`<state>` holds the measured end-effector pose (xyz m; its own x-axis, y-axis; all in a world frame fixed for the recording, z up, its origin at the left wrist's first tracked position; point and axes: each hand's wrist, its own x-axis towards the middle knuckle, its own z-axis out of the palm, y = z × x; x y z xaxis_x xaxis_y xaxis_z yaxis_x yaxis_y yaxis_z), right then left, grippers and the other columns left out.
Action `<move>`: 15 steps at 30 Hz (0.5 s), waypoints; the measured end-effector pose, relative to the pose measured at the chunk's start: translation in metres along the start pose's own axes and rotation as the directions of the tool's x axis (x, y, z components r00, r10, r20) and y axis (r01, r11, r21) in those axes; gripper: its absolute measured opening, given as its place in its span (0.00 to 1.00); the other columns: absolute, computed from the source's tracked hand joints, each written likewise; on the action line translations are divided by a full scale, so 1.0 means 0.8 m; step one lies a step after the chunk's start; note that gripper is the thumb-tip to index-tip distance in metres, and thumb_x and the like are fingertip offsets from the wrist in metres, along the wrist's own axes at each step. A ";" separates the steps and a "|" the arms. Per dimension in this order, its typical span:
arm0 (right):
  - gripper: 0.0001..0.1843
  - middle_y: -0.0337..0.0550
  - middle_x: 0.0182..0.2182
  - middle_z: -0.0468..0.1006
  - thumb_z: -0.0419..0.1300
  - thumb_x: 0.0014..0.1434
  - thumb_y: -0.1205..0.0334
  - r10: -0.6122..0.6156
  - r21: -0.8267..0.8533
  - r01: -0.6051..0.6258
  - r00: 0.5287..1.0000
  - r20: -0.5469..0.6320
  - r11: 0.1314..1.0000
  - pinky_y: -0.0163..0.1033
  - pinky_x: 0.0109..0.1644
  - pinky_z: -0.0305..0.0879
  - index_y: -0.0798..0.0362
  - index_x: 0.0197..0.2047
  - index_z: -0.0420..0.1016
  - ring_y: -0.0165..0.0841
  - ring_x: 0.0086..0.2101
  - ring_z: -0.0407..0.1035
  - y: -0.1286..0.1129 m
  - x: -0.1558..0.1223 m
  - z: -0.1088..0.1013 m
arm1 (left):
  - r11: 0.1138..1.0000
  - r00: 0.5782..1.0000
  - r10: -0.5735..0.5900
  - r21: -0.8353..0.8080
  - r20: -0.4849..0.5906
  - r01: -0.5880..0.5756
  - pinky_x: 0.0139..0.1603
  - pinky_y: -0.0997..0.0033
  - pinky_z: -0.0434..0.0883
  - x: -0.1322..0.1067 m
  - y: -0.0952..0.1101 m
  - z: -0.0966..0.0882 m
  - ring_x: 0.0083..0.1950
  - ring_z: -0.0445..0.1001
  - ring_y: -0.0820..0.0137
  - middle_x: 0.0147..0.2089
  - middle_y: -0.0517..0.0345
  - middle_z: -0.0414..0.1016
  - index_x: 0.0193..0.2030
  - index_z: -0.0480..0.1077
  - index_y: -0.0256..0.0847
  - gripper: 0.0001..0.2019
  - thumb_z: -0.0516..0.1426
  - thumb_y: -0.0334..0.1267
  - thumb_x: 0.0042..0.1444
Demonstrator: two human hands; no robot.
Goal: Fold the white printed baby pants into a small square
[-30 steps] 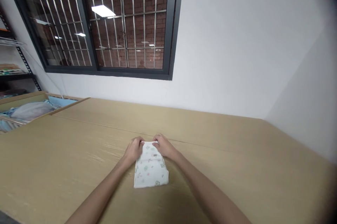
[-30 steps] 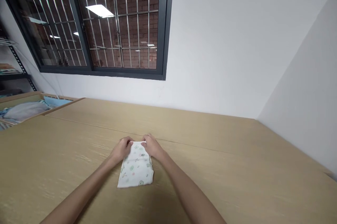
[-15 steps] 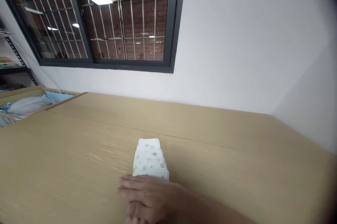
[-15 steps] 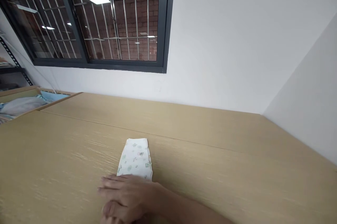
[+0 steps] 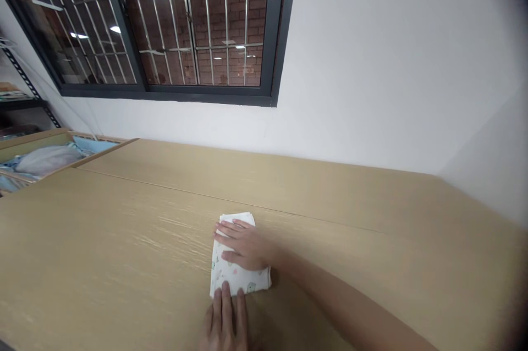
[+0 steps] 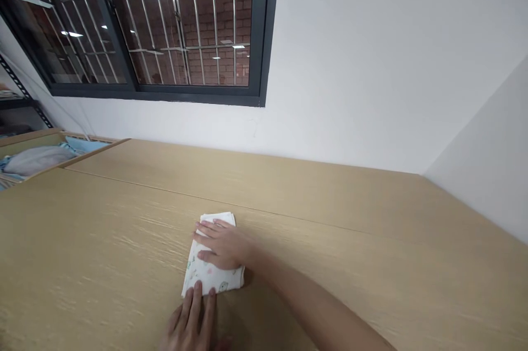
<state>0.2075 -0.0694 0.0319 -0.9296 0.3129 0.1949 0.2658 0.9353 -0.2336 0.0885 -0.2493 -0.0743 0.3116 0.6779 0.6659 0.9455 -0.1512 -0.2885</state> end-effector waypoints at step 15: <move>0.31 0.56 0.73 0.52 0.42 0.75 0.52 0.332 -0.067 -0.350 0.922 -0.199 0.934 0.53 0.73 0.46 0.58 0.74 0.53 0.43 0.71 0.46 0.050 -0.014 -0.033 | 0.973 0.988 0.147 -0.171 -0.045 -0.153 0.33 0.60 0.81 0.034 -0.046 -0.020 0.42 0.84 0.53 0.46 0.35 0.83 0.50 0.74 0.33 0.15 0.51 0.35 0.61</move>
<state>0.2354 -0.0309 0.0458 -0.7183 0.6316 0.2918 0.5913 0.7752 -0.2223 0.0636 -0.2368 -0.0341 0.4515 0.6152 0.6462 0.8888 -0.3739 -0.2650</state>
